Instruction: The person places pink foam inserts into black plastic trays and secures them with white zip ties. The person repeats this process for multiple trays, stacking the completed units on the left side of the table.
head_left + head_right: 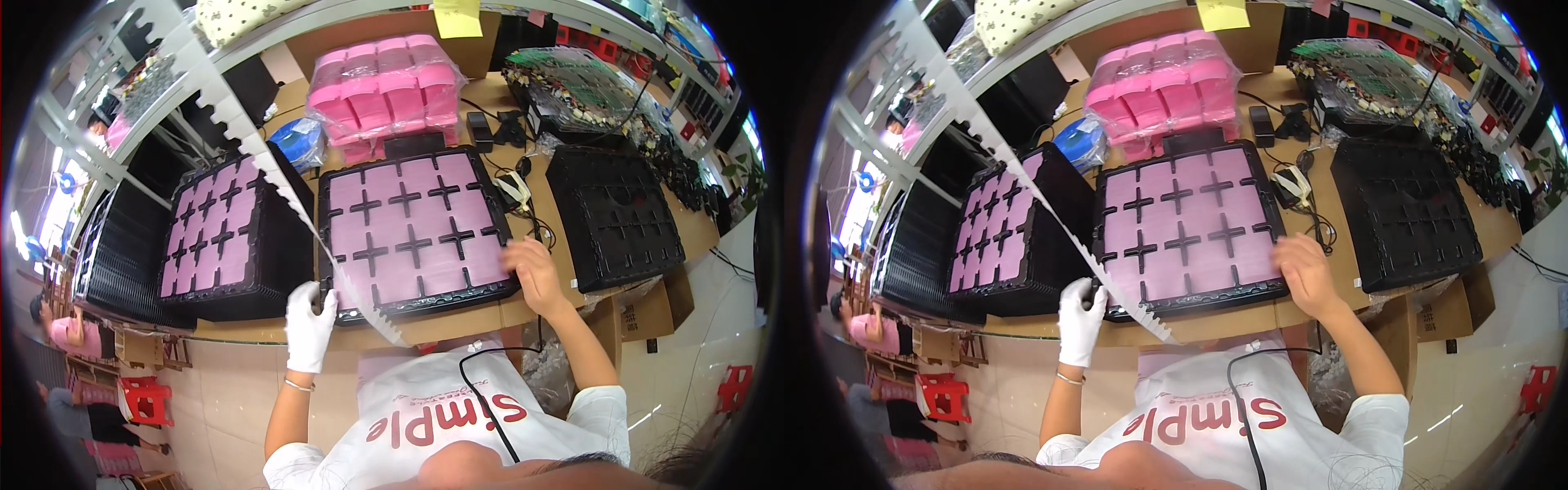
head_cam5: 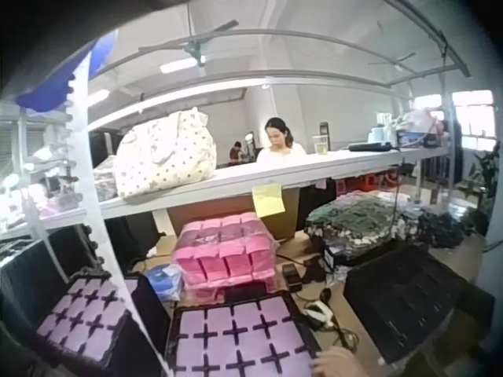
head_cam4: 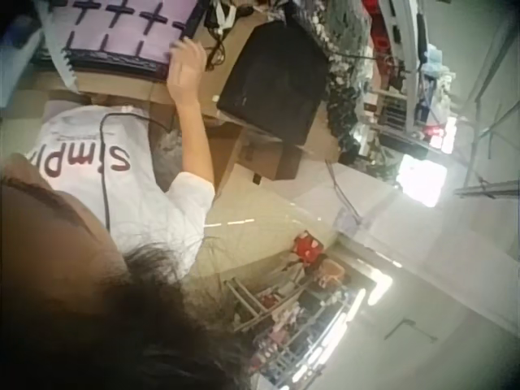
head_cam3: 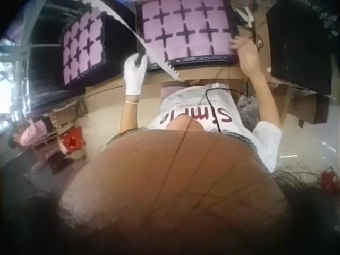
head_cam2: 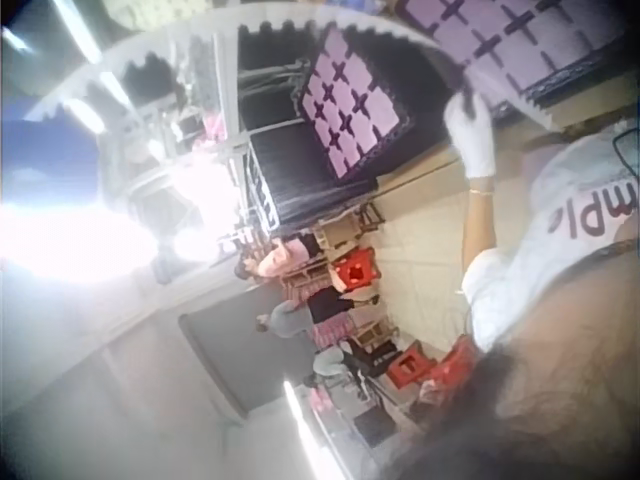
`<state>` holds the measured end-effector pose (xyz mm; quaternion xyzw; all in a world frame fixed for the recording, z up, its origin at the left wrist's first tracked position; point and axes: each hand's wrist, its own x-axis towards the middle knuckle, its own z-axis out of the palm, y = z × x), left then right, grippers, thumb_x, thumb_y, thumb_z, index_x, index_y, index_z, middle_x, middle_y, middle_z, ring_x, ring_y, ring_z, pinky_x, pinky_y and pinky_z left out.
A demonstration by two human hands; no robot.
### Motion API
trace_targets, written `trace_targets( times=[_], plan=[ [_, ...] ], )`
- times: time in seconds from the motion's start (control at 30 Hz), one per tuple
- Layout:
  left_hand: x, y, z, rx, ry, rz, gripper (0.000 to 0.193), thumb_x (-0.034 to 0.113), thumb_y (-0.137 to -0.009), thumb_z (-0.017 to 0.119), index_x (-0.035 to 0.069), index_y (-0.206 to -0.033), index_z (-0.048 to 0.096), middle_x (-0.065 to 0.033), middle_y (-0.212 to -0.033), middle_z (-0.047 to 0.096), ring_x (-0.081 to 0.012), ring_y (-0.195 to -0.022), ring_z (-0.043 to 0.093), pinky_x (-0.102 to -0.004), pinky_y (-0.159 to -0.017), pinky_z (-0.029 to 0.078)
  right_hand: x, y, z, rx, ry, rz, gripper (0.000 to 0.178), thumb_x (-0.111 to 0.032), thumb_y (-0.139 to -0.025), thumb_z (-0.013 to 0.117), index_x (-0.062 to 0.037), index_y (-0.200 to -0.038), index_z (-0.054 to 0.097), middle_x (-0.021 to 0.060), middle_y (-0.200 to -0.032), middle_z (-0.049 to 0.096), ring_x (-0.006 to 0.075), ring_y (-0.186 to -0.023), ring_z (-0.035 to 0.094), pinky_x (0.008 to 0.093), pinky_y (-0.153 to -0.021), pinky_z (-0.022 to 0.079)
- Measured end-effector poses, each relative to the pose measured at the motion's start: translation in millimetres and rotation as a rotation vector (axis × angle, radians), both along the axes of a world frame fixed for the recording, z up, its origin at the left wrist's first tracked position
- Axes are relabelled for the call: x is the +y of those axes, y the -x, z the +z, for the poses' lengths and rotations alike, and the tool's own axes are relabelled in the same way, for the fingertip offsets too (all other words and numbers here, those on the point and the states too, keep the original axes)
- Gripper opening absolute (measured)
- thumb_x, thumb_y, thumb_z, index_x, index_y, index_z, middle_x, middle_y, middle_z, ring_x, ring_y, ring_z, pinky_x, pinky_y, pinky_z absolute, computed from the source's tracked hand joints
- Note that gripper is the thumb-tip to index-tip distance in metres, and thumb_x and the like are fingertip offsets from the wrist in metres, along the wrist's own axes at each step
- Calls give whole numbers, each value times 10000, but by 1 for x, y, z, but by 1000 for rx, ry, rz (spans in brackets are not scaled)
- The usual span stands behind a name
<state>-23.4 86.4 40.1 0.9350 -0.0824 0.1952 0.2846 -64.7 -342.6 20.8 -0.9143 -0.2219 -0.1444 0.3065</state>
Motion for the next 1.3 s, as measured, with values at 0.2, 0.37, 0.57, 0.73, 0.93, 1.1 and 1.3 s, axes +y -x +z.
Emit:
trace_targets(
  times=[0.2,0.37,0.57,0.73,0.93,1.1,1.3],
  plan=[
    [11,-13,16,644,743,101,376,292,-861,753,-19,-1064,694,-59,-986,683,-107,-909,629,-252,-800,483,29,2,-23,105,-321,-138,513,-164,-994,424,8,-1462,306,168,-1543,317,345,-1473,196,433,-1189,163],
    [16,-42,17,672,517,-55,697,387,-875,703,-84,-1338,479,-152,-1219,623,-214,-1073,601,-315,-951,450,34,2,-34,109,-481,-166,547,-173,-1006,422,27,-1484,245,206,-1543,302,327,-1473,207,423,-1191,156],
    [9,-35,15,799,695,-39,730,372,-876,689,-102,-1376,448,-212,-1424,491,-264,-1305,489,-320,-1083,373,28,5,-42,12,-370,-261,730,-486,-1020,245,19,-1527,98,199,-1603,115,341,-1496,31,467,-1191,41],
    [-8,-24,27,466,896,8,423,68,-860,723,-11,-1219,513,-63,-1079,639,-124,-985,621,-279,-883,517,33,3,-35,-57,-355,-320,836,-622,-997,158,13,-1534,79,181,-1616,87,357,-1497,-18,499,-1186,4],
    [64,-31,138,3,681,19,398,129,-850,724,-44,-1189,609,-92,-1121,640,-136,-968,591,-261,-864,473,33,18,-4,-186,-403,-307,816,-611,-1003,185,25,-1513,183,188,-1580,217,351,-1488,100,470,-1194,87],
    [231,-59,168,-115,884,249,319,124,-859,728,-1,-1148,675,-71,-1083,689,-125,-958,623,-269,-850,491,43,21,5,-155,-454,-268,763,-558,-1023,188,41,-1495,220,196,-1558,255,338,-1478,160,450,-1180,202],
    [342,-91,133,21,959,369,369,162,-848,760,13,-1173,667,-45,-1114,687,-136,-972,633,-286,-841,497,61,19,13,-79,-424,-251,740,-530,-1031,189,49,-1491,223,206,-1540,278,341,-1466,198,457,-1172,228]
  ],
)
